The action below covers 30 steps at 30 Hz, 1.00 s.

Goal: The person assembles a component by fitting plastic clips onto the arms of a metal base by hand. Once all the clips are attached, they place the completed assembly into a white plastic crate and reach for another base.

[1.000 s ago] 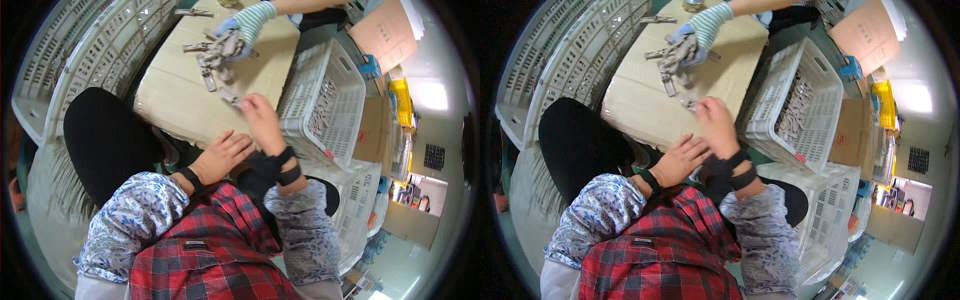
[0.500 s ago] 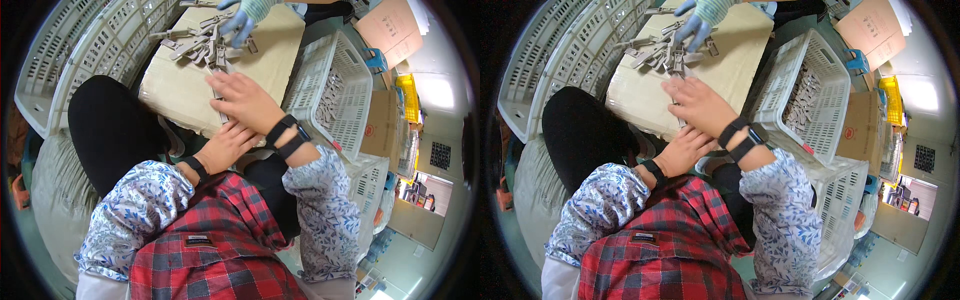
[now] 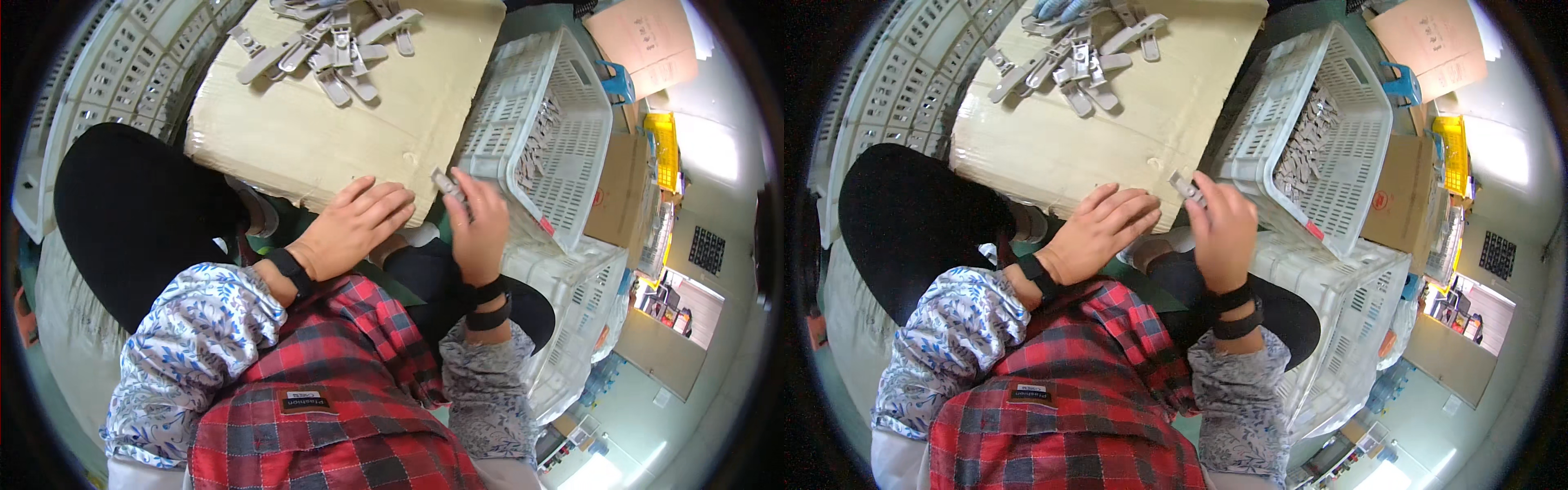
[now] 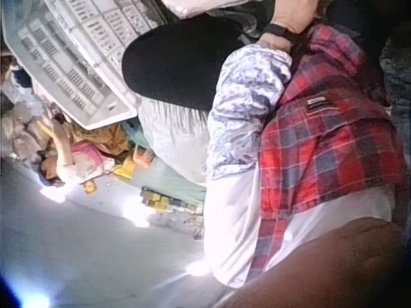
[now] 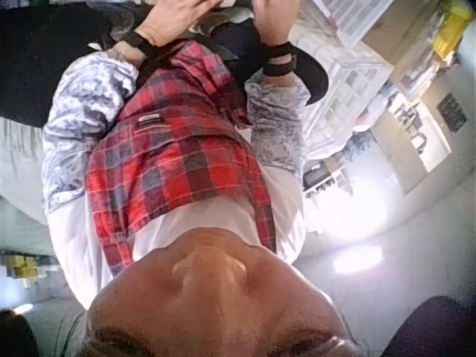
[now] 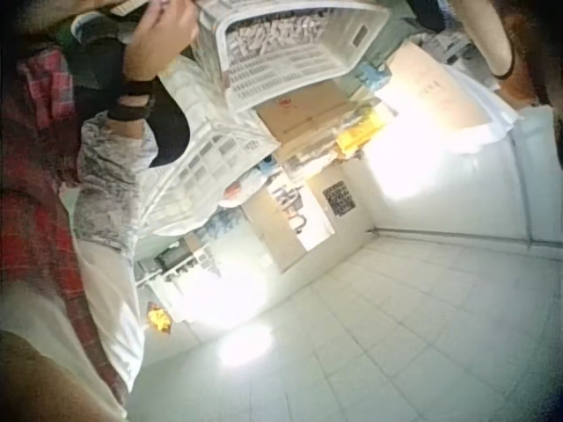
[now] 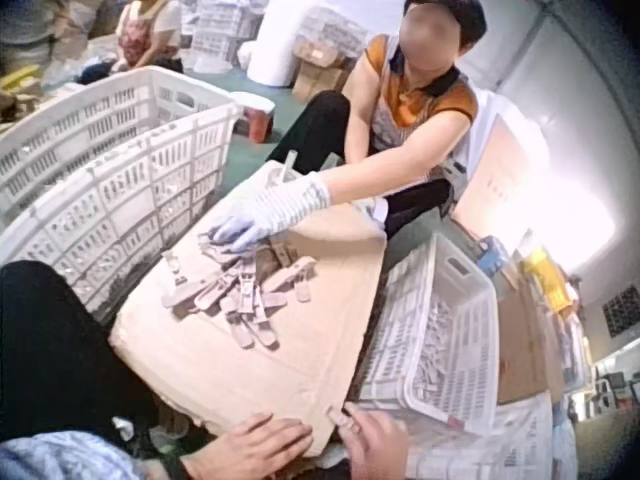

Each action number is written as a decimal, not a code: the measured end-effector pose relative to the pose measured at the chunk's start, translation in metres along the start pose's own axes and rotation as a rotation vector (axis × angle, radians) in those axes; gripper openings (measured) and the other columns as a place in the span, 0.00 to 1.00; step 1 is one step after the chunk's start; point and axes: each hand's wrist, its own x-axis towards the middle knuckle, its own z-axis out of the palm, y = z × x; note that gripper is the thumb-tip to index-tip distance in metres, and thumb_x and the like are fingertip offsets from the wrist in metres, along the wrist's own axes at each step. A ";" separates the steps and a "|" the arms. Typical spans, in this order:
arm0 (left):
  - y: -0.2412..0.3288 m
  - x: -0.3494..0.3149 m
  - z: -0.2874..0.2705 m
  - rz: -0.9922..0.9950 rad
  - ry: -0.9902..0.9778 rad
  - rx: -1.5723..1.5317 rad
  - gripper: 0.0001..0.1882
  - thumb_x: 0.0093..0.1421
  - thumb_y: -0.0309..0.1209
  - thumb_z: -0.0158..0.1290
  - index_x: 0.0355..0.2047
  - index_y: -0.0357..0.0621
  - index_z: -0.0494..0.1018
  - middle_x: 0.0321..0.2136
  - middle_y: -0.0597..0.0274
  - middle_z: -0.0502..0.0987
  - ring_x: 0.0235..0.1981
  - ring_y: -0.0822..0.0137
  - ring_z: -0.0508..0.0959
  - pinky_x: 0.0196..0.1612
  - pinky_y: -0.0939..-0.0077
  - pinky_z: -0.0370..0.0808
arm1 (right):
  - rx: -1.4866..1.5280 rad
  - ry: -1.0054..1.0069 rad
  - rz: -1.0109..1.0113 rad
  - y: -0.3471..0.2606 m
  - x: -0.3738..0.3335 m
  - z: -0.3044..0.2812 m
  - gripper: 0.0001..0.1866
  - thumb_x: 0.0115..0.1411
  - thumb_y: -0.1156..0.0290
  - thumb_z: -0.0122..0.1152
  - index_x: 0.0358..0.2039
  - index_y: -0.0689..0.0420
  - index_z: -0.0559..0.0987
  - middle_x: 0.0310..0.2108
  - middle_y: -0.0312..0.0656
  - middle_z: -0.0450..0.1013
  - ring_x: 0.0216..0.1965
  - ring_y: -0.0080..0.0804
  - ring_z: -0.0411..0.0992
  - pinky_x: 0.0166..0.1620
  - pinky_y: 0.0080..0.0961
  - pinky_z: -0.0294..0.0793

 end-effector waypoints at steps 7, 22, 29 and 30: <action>0.002 0.003 0.004 -0.016 0.031 0.053 0.27 0.59 0.32 0.47 0.60 0.48 0.68 0.57 0.62 0.68 0.60 0.63 0.67 0.67 0.56 0.59 | -0.045 0.040 -0.097 0.002 -0.001 0.020 0.12 0.56 0.72 0.64 0.41 0.56 0.78 0.38 0.41 0.74 0.43 0.44 0.72 0.45 0.40 0.67; -0.001 0.003 0.004 0.009 0.067 0.044 0.27 0.58 0.32 0.49 0.59 0.48 0.69 0.52 0.64 0.70 0.56 0.64 0.70 0.66 0.58 0.61 | -0.058 -0.026 -0.135 0.001 -0.004 0.027 0.11 0.53 0.72 0.65 0.39 0.56 0.78 0.40 0.40 0.73 0.43 0.43 0.71 0.46 0.40 0.67; -0.001 0.002 0.005 -0.002 0.062 0.041 0.26 0.58 0.32 0.49 0.60 0.47 0.69 0.53 0.64 0.70 0.56 0.64 0.70 0.66 0.58 0.61 | -0.062 -0.031 -0.139 0.000 -0.004 0.028 0.12 0.53 0.73 0.65 0.39 0.56 0.78 0.40 0.40 0.73 0.44 0.43 0.71 0.47 0.40 0.67; -0.001 0.002 0.006 0.001 0.064 0.040 0.26 0.58 0.32 0.49 0.60 0.47 0.69 0.53 0.64 0.70 0.56 0.64 0.70 0.66 0.58 0.61 | -0.064 -0.035 -0.139 0.001 -0.004 0.028 0.12 0.53 0.73 0.65 0.39 0.56 0.78 0.40 0.40 0.73 0.43 0.43 0.71 0.46 0.40 0.67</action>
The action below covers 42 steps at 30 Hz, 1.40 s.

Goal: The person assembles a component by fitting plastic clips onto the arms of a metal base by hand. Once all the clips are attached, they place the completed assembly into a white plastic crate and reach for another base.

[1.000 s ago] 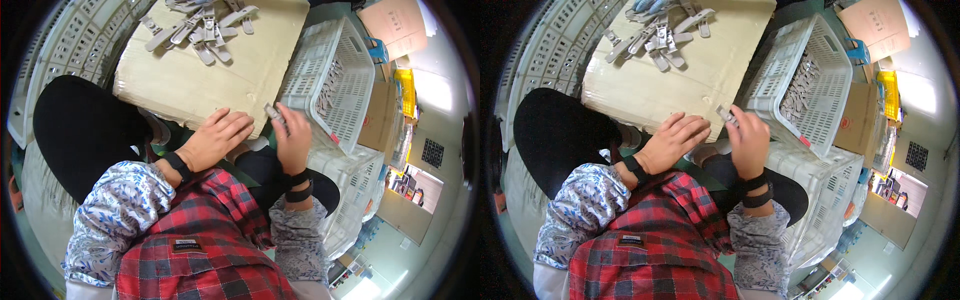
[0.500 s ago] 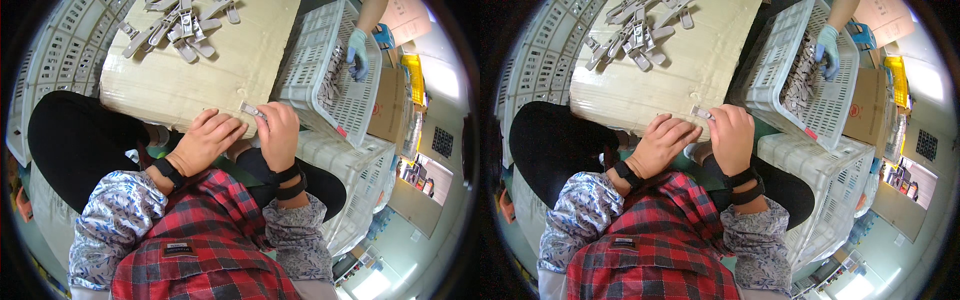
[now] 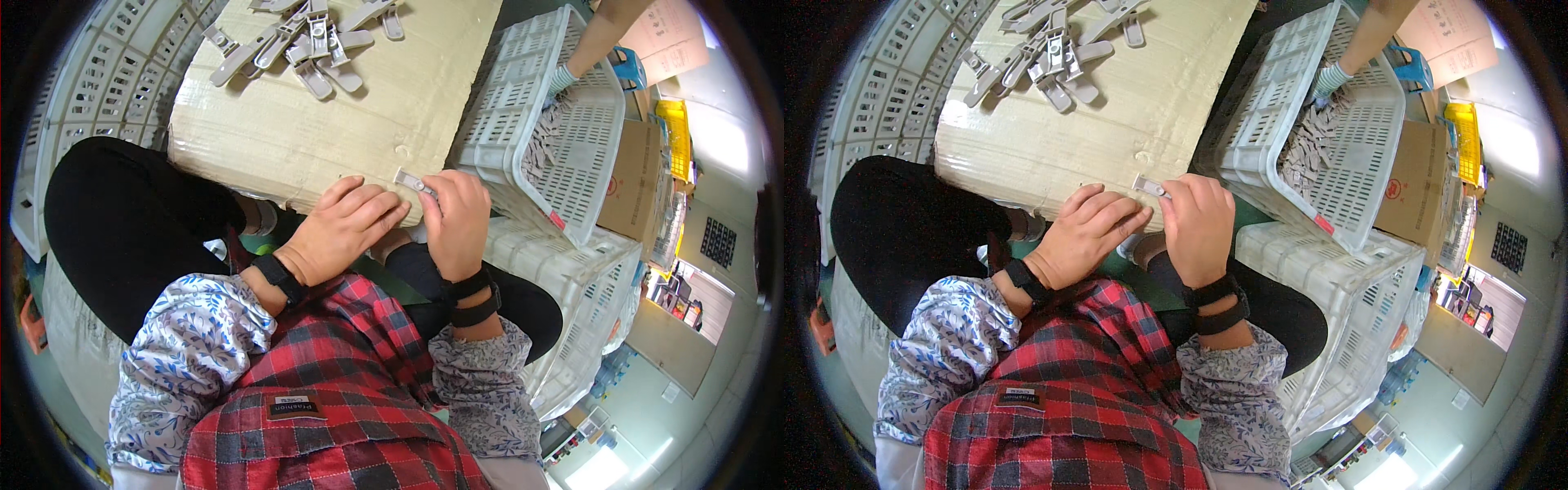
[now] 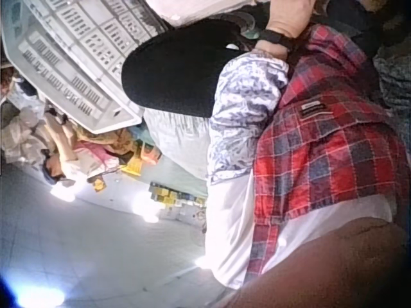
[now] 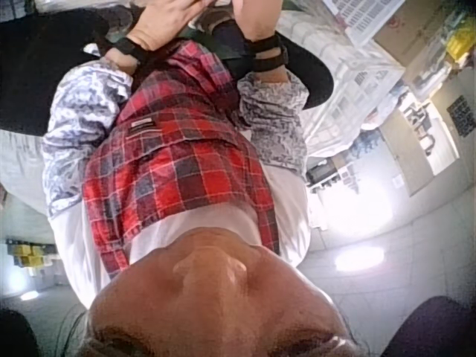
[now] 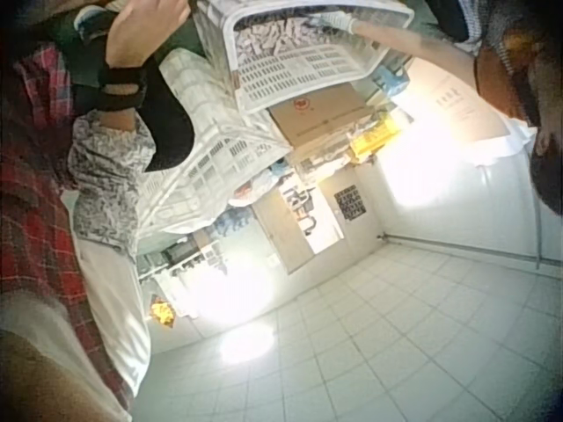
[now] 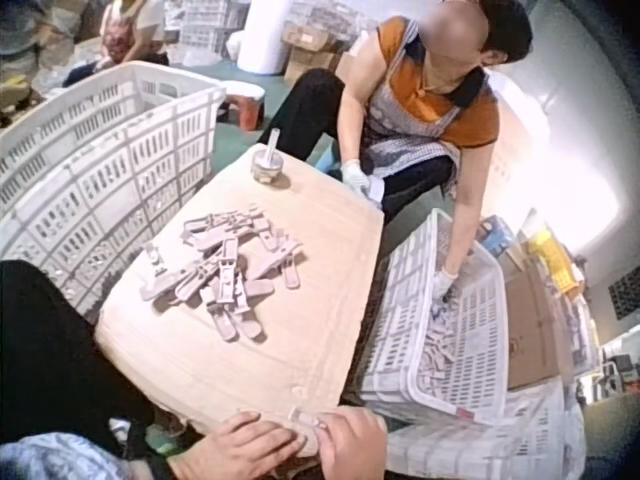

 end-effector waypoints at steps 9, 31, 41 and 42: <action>0.001 0.000 0.001 0.000 -0.011 0.019 0.26 0.58 0.32 0.49 0.59 0.48 0.69 0.53 0.63 0.70 0.57 0.64 0.69 0.66 0.58 0.60 | -0.009 -0.005 -0.020 -0.001 0.002 0.000 0.11 0.52 0.73 0.66 0.38 0.56 0.78 0.39 0.40 0.72 0.43 0.43 0.71 0.46 0.40 0.66; -0.003 -0.005 0.004 0.036 0.081 0.012 0.27 0.58 0.32 0.49 0.59 0.47 0.69 0.56 0.64 0.70 0.60 0.65 0.68 0.66 0.59 0.60 | 0.022 0.057 -0.137 -0.030 0.063 -0.015 0.18 0.53 0.73 0.65 0.46 0.60 0.77 0.45 0.49 0.73 0.46 0.50 0.71 0.49 0.43 0.70; -0.002 -0.003 0.013 0.044 0.149 -0.015 0.23 0.57 0.33 0.49 0.54 0.46 0.72 0.53 0.65 0.71 0.60 0.66 0.68 0.67 0.61 0.60 | -0.324 0.079 -0.883 -0.046 0.236 0.029 0.12 0.52 0.70 0.60 0.38 0.49 0.83 0.53 0.42 0.74 0.56 0.40 0.71 0.55 0.35 0.71; -0.001 -0.004 0.014 0.037 0.153 -0.026 0.22 0.58 0.33 0.49 0.54 0.46 0.72 0.53 0.66 0.71 0.60 0.67 0.68 0.67 0.61 0.60 | -0.351 0.048 -0.959 -0.049 0.242 0.029 0.11 0.52 0.70 0.60 0.37 0.50 0.82 0.53 0.41 0.74 0.56 0.39 0.71 0.55 0.35 0.71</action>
